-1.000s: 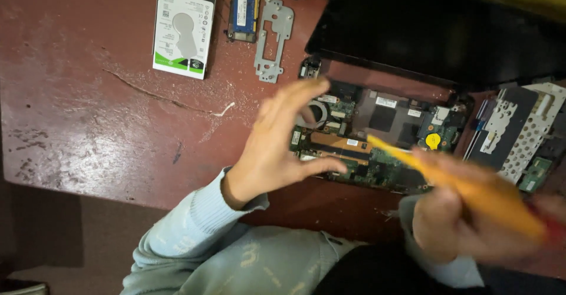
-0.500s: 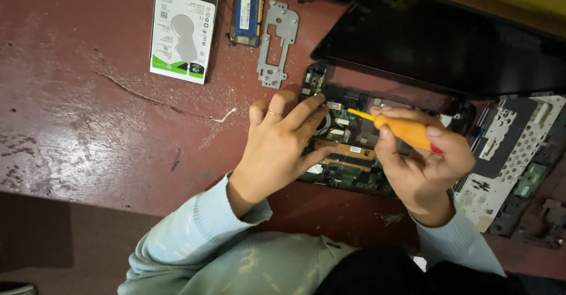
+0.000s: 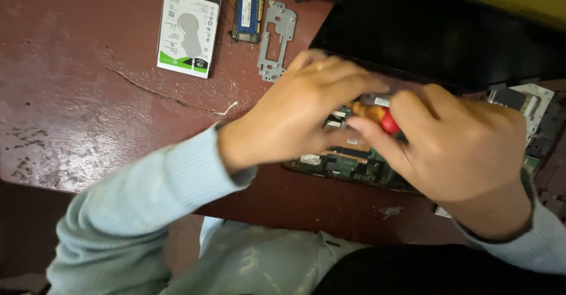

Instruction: Inspecting and manipulating internal laptop components using a screwdriver on a repair bench.

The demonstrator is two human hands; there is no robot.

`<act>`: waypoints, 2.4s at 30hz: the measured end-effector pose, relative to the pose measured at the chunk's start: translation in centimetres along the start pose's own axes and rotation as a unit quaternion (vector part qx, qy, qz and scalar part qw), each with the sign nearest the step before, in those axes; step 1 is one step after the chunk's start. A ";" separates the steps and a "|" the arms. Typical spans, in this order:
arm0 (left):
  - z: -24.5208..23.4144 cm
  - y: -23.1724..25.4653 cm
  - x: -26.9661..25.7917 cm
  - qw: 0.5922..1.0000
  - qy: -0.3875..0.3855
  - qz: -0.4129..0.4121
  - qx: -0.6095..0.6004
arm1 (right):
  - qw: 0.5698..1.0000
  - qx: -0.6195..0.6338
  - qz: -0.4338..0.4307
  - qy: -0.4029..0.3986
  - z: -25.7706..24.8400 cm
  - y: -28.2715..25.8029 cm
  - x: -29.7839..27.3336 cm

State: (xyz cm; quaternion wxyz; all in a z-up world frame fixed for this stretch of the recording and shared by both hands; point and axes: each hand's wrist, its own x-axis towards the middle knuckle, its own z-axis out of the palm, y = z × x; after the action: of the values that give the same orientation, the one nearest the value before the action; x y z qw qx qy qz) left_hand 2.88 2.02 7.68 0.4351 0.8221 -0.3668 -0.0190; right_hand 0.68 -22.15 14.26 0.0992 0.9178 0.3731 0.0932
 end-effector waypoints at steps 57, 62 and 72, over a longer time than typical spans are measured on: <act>1.0 -3.2 1.5 0.994 0.031 0.069 -0.079 | 0.960 0.252 -0.100 -0.066 -0.1 1.5 3.7; 2.0 -3.9 -2.7 0.958 -0.042 -0.008 0.285 | 0.903 0.412 -0.116 -0.045 2.8 1.6 2.4; -2.0 -3.0 -5.2 0.995 0.061 0.012 0.079 | 0.930 0.355 0.072 0.069 1.2 -3.7 1.3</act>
State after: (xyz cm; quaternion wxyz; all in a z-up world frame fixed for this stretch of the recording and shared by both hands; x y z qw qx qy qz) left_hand 1.54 7.74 5.27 0.3901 0.8491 -0.3501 0.0654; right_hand -0.57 -18.73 12.32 -0.2657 0.9089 0.3204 0.0250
